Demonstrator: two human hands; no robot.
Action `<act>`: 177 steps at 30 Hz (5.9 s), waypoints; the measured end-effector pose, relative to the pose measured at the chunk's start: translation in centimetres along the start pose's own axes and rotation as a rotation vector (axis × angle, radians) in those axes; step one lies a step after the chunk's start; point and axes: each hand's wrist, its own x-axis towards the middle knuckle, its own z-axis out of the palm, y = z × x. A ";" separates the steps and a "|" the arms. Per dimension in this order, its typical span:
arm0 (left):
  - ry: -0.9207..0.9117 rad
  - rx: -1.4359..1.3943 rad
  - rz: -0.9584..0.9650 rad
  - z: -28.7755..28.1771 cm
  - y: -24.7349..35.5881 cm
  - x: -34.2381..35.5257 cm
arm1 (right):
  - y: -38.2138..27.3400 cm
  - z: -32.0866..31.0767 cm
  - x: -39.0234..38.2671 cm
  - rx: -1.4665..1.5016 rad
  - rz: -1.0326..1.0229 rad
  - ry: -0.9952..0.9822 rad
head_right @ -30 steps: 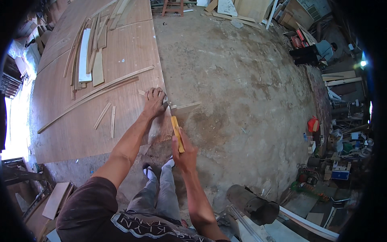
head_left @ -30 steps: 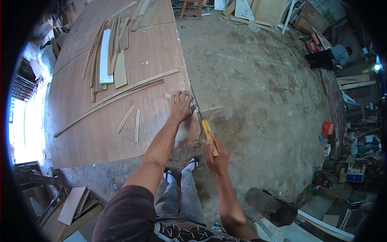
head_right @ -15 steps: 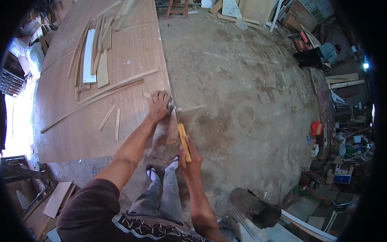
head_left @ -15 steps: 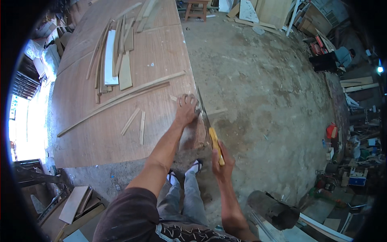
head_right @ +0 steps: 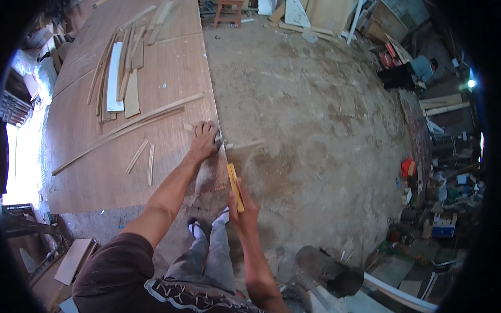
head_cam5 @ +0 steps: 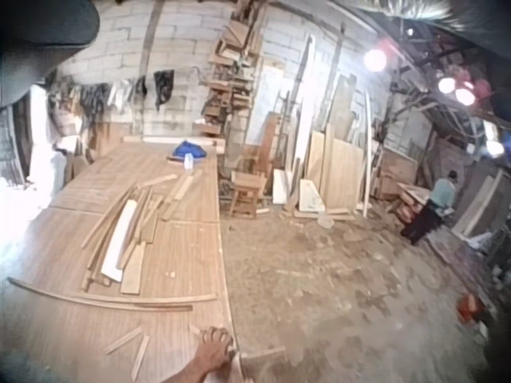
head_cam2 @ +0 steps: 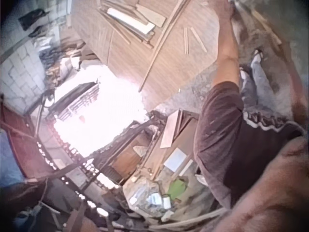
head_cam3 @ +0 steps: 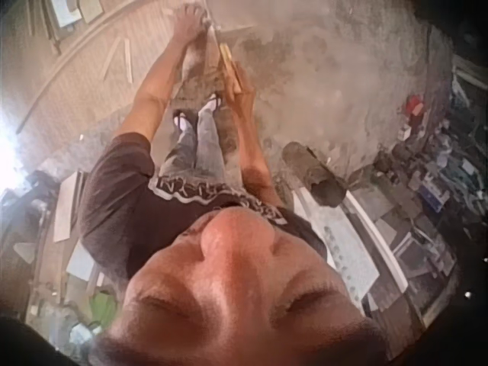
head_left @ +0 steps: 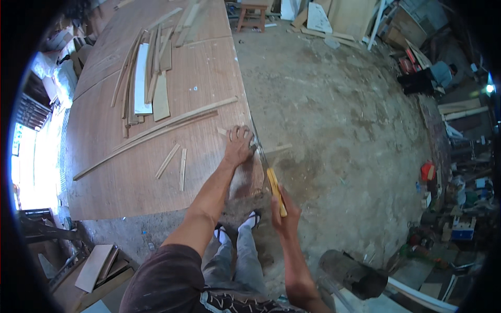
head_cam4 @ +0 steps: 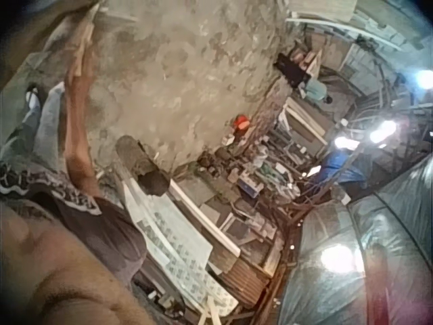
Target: The person saws small wooden strips by hand on a workbench using a hand saw.
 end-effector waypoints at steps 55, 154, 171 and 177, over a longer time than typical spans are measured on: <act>-0.104 -0.007 -0.024 -1.3 0.7 0.7 | 2.6 3.0 4.3 0.195 0.080 0.083; -0.123 -0.056 0.021 -1.2 0.9 0.3 | -1.4 -7.7 -5.1 0.057 0.238 0.057; -0.077 -0.010 0.048 -1.5 0.1 -0.1 | -4.2 -2.8 -3.1 0.046 0.199 -0.060; -0.042 -0.019 0.061 -0.5 1.1 -0.1 | -3.9 -1.5 -0.3 -0.017 0.183 -0.030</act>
